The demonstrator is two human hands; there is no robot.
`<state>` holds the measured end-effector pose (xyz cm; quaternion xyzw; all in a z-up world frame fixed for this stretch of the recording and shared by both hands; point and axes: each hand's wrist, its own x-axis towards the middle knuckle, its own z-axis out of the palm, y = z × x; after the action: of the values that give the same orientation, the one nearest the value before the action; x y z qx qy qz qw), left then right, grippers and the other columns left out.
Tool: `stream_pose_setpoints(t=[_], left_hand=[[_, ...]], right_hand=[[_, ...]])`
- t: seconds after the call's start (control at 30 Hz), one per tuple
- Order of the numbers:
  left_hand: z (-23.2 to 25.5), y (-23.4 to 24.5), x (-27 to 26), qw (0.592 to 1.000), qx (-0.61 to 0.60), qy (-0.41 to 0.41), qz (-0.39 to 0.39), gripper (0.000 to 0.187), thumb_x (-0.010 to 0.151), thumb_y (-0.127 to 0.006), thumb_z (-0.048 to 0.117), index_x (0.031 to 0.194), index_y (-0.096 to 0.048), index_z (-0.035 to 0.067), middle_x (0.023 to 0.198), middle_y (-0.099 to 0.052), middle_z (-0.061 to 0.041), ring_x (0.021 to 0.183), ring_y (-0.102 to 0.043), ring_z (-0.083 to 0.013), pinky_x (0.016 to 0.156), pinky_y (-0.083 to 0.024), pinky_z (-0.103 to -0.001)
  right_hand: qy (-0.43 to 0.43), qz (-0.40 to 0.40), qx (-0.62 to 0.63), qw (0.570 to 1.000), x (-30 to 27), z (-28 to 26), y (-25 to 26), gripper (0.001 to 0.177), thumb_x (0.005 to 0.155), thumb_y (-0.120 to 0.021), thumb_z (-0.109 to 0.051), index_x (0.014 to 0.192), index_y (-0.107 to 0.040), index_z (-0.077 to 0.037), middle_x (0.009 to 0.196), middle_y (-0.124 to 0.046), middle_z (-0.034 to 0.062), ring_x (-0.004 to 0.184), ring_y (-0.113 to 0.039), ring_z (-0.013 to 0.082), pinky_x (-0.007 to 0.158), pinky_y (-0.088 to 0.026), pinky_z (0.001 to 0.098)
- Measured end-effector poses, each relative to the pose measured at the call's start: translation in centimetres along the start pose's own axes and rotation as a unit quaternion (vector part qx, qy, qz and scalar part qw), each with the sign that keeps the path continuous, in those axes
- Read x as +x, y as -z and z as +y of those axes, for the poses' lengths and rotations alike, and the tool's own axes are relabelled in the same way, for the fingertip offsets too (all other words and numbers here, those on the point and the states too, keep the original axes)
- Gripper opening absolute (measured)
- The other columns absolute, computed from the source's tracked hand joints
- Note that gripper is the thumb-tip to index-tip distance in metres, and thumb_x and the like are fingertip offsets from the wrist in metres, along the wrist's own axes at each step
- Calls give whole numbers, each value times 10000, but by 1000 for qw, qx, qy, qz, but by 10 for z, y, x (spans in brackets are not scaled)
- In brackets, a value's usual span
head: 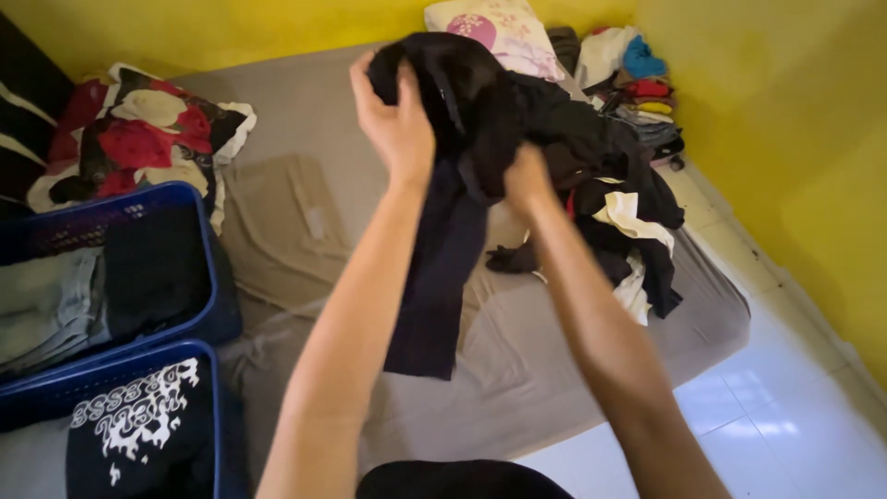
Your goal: Folding various items of laundry on a bed and placing them into baskets.
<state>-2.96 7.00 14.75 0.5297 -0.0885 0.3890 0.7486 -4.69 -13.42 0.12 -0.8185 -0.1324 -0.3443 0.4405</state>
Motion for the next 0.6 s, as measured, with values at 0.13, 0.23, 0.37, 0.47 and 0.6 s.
stream_pose_setpoints(t=[0.13, 0.23, 0.37, 0.47, 0.6], left_hand=[[-6, 55, 56, 993, -7, -94, -68, 254, 1020, -689, 29, 1252, -586, 21, 1172, -679, -110, 1141, -618, -214, 1079, -480, -329], [0, 76, 87, 993, 37, -82, -78, 261, 1013, -711, 37, 1243, -586, 34, 1216, -671, -92, 1158, -617, -207, 1067, -476, -323], [34, 72, 99, 985, 89, -106, -107, 329, 974, -804, 54, 1232, -604, 20, 1131, -701, -114, 1093, -652, -234, 1038, -516, -335], [68, 65, 106, 965, 101, -208, -119, 518, 879, -888, 53, 1264, -555, -44, 1190, -668, -192, 1138, -621, -311, 1030, -473, -401], [76, 76, 116, 948, 160, -205, -183, 595, 821, -960, 93, 1269, -593, -43, 1180, -744, -157, 1075, -712, -278, 965, -535, -366]], right_hand=[[-324, 74, 124, 935, 59, -19, 64, 306, 993, -454, -2, 1249, -594, -95, 928, -640, 188, 752, -580, 306, 631, -496, 449], [-343, 40, 314, 884, 101, -70, 99, 296, 996, -430, -88, 1121, -699, -77, 940, -723, 119, 744, -687, 280, 624, -589, 417], [-226, 29, 384, 895, 134, -20, 108, 296, 1033, -461, -46, 1196, -704, -2, 1055, -750, 140, 896, -752, 260, 791, -646, 406], [-161, 66, 309, 935, 144, -42, 107, 279, 1015, -527, 3, 1239, -693, -15, 1043, -746, 128, 888, -738, 241, 769, -617, 391], [-90, 49, 294, 950, 154, -32, 115, 429, 922, -464, 36, 1279, -692, -34, 1120, -768, 69, 981, -755, 169, 862, -616, 308]])
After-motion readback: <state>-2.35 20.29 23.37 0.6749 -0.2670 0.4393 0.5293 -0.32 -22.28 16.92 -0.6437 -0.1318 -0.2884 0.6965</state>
